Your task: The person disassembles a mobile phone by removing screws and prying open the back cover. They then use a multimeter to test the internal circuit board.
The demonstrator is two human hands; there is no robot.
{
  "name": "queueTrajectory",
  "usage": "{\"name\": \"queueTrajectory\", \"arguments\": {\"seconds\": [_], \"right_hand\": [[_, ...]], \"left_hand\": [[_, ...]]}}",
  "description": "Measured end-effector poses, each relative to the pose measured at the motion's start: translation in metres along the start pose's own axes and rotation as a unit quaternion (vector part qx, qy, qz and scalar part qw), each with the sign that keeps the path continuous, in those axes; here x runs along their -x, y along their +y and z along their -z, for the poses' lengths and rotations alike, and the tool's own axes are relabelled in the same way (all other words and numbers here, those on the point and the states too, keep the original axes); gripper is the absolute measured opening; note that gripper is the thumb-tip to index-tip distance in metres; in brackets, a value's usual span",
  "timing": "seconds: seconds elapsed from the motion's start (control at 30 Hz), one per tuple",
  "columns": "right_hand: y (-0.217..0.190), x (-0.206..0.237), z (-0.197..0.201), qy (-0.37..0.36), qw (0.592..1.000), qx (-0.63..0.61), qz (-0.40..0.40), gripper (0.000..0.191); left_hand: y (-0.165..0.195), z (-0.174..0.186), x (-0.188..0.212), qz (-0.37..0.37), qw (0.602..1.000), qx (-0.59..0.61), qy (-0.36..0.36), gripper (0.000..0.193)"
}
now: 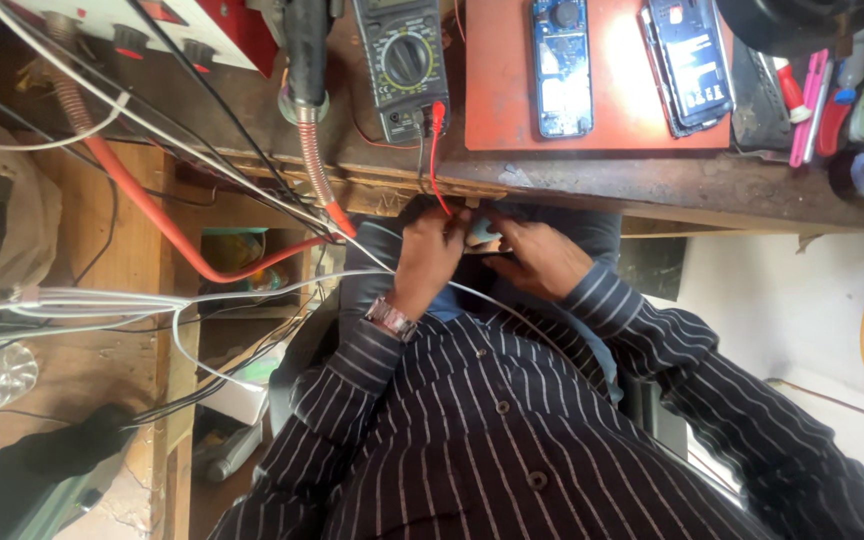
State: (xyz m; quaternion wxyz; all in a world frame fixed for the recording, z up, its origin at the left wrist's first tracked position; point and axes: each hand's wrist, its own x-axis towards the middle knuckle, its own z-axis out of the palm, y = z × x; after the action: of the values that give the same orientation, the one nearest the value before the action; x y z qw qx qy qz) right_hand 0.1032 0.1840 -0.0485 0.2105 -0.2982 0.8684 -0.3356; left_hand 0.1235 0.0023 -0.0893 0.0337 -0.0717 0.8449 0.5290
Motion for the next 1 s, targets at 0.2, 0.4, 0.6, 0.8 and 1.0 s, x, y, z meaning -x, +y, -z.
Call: {"name": "queueTrajectory", "arguments": {"seconds": [0.2, 0.4, 0.6, 0.8, 1.0], "right_hand": [[0.006, 0.001, -0.012, 0.027, 0.993, -0.106, 0.031, 0.063], [0.007, 0.021, -0.005, -0.081, 0.957, -0.278, -0.015, 0.024], [-0.016, 0.04, 0.051, -0.135, 0.978, -0.147, -0.054, 0.027], [-0.05, 0.063, 0.121, -0.134, 0.98, -0.125, 0.079, 0.023], [-0.056, 0.105, 0.163, -0.253, 0.96, 0.036, -0.116, 0.033]], "left_hand": [[0.006, -0.002, 0.024, -0.017, 0.99, 0.112, -0.089, 0.031], [0.01, 0.012, 0.031, 0.009, 0.921, 0.352, -0.165, 0.034], [0.002, 0.018, 0.03, 0.116, 0.845, 0.488, -0.185, 0.029], [-0.006, 0.017, 0.027, 0.208, 0.781, 0.555, -0.198, 0.021], [-0.009, 0.022, 0.024, 0.233, 0.798, 0.522, -0.191, 0.021]]}}
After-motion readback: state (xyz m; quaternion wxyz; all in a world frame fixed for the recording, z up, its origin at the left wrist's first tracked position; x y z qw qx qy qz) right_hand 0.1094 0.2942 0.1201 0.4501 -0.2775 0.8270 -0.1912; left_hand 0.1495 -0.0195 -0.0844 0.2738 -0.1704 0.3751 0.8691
